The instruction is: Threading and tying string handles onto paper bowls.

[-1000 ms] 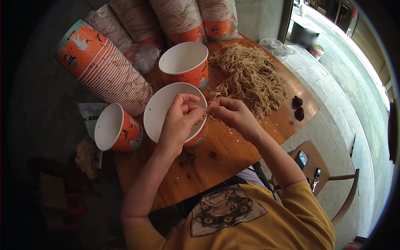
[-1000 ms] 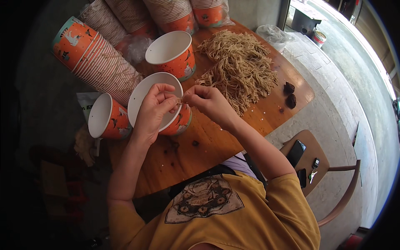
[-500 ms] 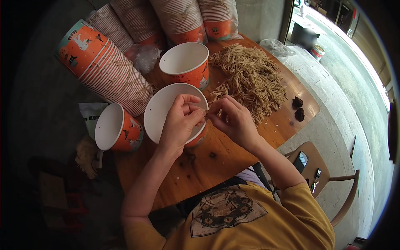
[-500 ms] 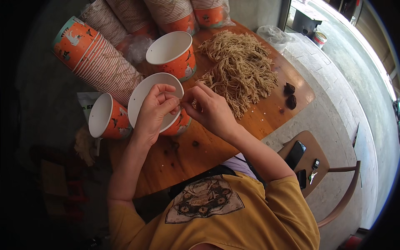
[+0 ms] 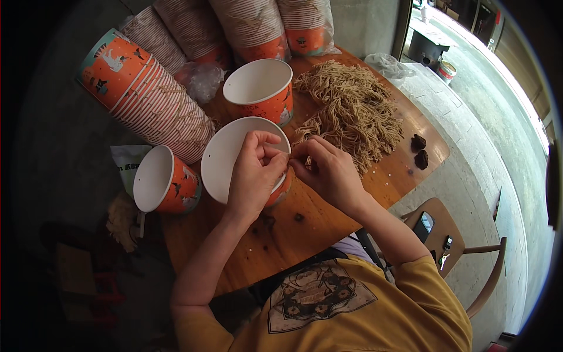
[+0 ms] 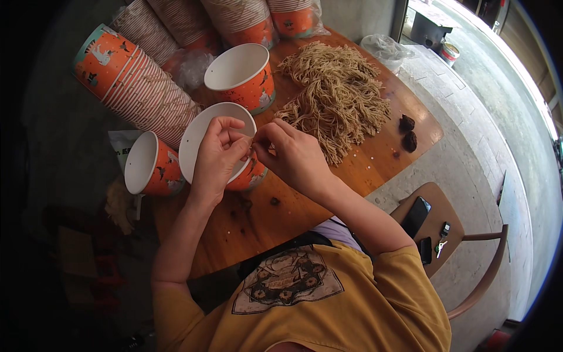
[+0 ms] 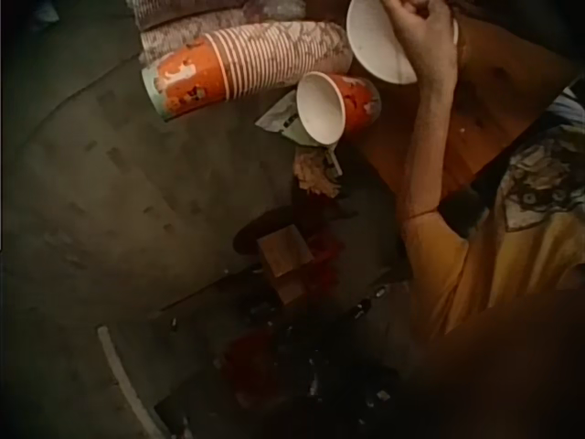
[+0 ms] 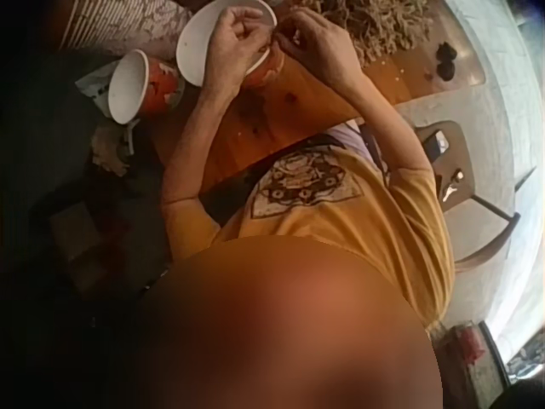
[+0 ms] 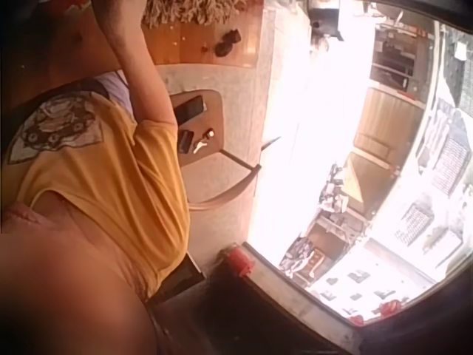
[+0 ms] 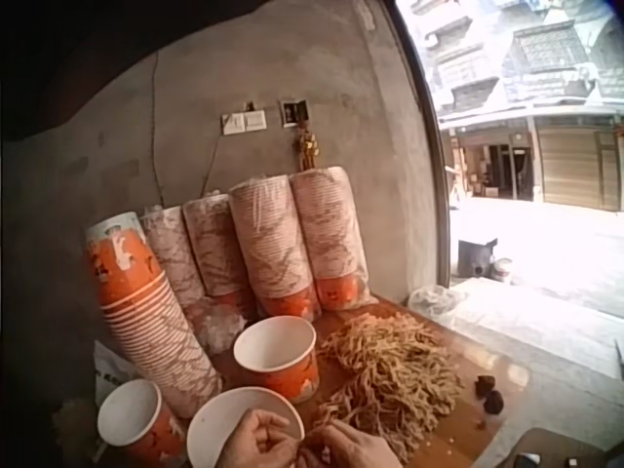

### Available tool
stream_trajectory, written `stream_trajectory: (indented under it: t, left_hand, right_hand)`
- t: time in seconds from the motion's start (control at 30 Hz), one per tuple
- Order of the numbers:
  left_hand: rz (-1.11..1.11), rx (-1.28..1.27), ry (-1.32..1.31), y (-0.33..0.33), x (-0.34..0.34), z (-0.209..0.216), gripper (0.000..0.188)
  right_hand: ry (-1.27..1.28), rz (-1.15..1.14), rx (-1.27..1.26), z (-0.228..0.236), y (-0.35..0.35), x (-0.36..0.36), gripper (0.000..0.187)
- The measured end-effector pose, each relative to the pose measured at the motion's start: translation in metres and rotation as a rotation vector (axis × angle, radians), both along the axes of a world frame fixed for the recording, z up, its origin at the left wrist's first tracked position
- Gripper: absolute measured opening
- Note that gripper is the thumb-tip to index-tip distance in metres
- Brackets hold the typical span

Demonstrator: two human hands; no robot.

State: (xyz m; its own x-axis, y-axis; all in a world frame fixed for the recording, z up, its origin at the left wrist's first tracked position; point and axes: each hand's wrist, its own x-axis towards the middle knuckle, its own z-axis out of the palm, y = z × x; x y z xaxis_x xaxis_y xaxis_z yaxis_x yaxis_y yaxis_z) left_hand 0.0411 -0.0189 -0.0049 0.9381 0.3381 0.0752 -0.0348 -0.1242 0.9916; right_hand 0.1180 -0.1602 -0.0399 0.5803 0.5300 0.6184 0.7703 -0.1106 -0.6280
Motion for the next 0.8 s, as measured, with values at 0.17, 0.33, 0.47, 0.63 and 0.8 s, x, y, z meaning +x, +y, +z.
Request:
stream_trajectory:
  t: [0.17, 0.33, 0.47, 0.63, 0.8]
  left_hand:
    - [-0.034, -0.013, -0.019, -0.001, 0.001, -0.001, 0.025]
    - [-0.049, -0.068, 0.01, 0.002, 0.0, -0.001, 0.025]
    - [-0.046, -0.096, 0.027, 0.001, 0.0, 0.0, 0.025]
    - [-0.05, -0.089, 0.042, -0.002, 0.0, 0.003, 0.025]
    - [-0.057, -0.091, 0.035, 0.0, 0.0, 0.002, 0.024]
  right_hand:
    - [0.325, 0.169, 0.04, -0.005, 0.0, 0.011, 0.012]
    - [1.276, 0.503, 0.175, -0.004, -0.005, 0.02, 0.014]
    - [1.293, 0.557, 0.18, -0.003, -0.008, 0.018, 0.013]
    - [0.663, 0.39, 0.312, -0.016, -0.001, 0.01, 0.008]
    - [0.209, 0.176, 0.094, -0.007, -0.008, 0.005, 0.009]
